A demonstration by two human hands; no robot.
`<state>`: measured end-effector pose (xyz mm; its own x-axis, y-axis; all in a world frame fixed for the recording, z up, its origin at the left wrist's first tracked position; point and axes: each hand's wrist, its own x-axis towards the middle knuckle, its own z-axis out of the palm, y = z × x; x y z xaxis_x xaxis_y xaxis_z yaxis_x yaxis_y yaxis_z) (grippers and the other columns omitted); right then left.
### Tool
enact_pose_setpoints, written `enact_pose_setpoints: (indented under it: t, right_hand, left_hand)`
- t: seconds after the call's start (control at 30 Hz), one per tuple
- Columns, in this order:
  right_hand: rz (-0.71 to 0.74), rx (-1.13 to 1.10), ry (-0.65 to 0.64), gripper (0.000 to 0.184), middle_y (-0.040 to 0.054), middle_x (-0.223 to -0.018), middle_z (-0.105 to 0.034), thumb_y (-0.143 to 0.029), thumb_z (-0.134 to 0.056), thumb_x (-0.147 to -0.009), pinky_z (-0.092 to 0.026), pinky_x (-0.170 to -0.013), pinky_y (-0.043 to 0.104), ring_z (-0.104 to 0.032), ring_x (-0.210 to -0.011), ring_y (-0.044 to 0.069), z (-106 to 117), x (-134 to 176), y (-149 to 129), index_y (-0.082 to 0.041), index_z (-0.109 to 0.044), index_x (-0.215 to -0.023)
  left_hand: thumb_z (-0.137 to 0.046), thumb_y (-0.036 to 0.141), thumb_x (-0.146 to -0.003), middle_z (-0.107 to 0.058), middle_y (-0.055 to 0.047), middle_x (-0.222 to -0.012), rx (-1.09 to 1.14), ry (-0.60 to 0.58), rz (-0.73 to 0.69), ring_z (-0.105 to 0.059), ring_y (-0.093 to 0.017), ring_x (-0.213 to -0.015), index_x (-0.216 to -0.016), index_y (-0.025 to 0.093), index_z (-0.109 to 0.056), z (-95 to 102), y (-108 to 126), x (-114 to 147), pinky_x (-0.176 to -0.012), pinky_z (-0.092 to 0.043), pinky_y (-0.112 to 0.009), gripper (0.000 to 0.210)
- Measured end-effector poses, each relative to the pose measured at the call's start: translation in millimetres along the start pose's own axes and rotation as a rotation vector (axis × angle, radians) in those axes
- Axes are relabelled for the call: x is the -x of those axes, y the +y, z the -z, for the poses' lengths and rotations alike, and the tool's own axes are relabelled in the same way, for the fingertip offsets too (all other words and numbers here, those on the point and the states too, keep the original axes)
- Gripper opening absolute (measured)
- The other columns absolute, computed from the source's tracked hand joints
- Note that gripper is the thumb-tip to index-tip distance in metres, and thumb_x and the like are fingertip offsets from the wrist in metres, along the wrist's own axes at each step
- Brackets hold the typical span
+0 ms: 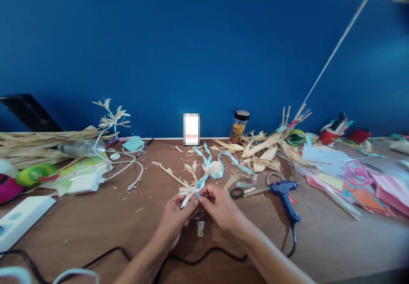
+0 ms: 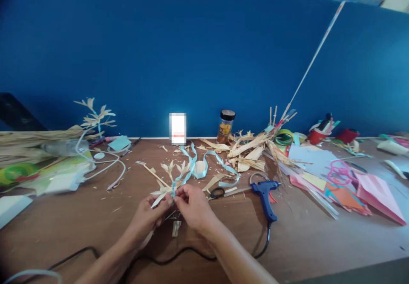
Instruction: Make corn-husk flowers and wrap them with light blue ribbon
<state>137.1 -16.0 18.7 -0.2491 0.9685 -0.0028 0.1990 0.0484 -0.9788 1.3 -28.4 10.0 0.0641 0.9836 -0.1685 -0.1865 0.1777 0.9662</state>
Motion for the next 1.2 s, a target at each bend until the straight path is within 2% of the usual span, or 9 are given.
enact_pose_setpoints:
  t: [0.2, 0.37, 0.73, 0.9, 1.07, 1.2]
  right_hand:
    - [0.01, 0.064, 0.058, 0.01, 0.0007, -0.067, -0.06, -0.022, -0.051, -0.075, -0.042, -0.056, 0.022, -0.054, -0.061, 0.013, -3, 2, 5, -0.017, -0.055, -0.082]
    - [0.039, 0.135, 0.067, 0.012, 0.0004, -0.068, -0.061, -0.019, -0.05, -0.074, -0.042, -0.057, 0.023, -0.055, -0.062, 0.013, -1, 2, 6, -0.018, -0.056, -0.084]
    - [0.014, 0.125, 0.021, 0.016, -0.0009, -0.064, -0.058, -0.015, -0.049, -0.07, -0.04, -0.054, 0.021, -0.052, -0.057, 0.011, 0, -8, 5, -0.016, -0.057, -0.084]
    - [0.023, 0.132, 0.035, 0.015, -0.0032, -0.058, -0.054, -0.016, -0.051, -0.07, -0.036, -0.049, 0.019, -0.047, -0.051, 0.009, 3, -10, 0, -0.017, -0.057, -0.083]
    - [0.06, 0.164, 0.075, 0.012, -0.0039, -0.055, -0.053, -0.017, -0.052, -0.07, -0.034, -0.046, 0.018, -0.047, -0.049, 0.009, 6, -12, 0, -0.017, -0.058, -0.08]
    - [0.048, -0.004, 0.111, 0.015, -0.0037, -0.057, -0.055, -0.02, -0.054, -0.07, -0.04, -0.051, 0.021, -0.052, -0.052, 0.011, 8, -20, 3, -0.018, -0.057, -0.084]
  left_hand:
    - [-0.065, 0.04, -0.062, -0.038, 0.008, -0.044, -0.068, 0.045, 0.01, -0.025, -0.003, -0.035, -0.065, 0.014, -0.057, -0.3, -6, -3, -0.033, -0.019, -0.016, 0.028]
    - [-0.062, 0.04, -0.066, -0.038, 0.007, -0.043, -0.145, 0.032, -0.028, -0.027, -0.004, -0.038, -0.065, 0.012, -0.061, 2.0, -7, -4, -0.034, -0.021, -0.016, 0.028]
    - [-0.061, 0.038, -0.068, -0.046, 0.005, -0.046, -0.131, -0.001, -0.061, -0.027, -0.004, -0.038, -0.065, 0.011, -0.064, 3.5, -6, -12, -0.035, -0.019, -0.016, 0.027]
    - [-0.06, 0.036, -0.069, -0.047, 0.004, -0.047, -0.16, -0.035, -0.086, -0.028, -0.004, -0.04, -0.071, 0.01, -0.065, 1.9, 4, -12, -0.036, -0.019, -0.016, 0.027]
    - [-0.062, 0.035, -0.067, -0.051, 0.003, -0.05, -0.186, -0.078, -0.095, -0.033, -0.006, -0.042, -0.069, 0.01, -0.066, 0.2, 16, -19, -0.038, -0.023, -0.017, 0.025]
    - [-0.063, 0.034, -0.066, -0.052, 0.002, -0.05, -0.162, -0.062, -0.161, -0.036, -0.007, -0.043, -0.066, 0.011, -0.065, -2.7, 14, -31, -0.04, -0.026, -0.018, 0.023]
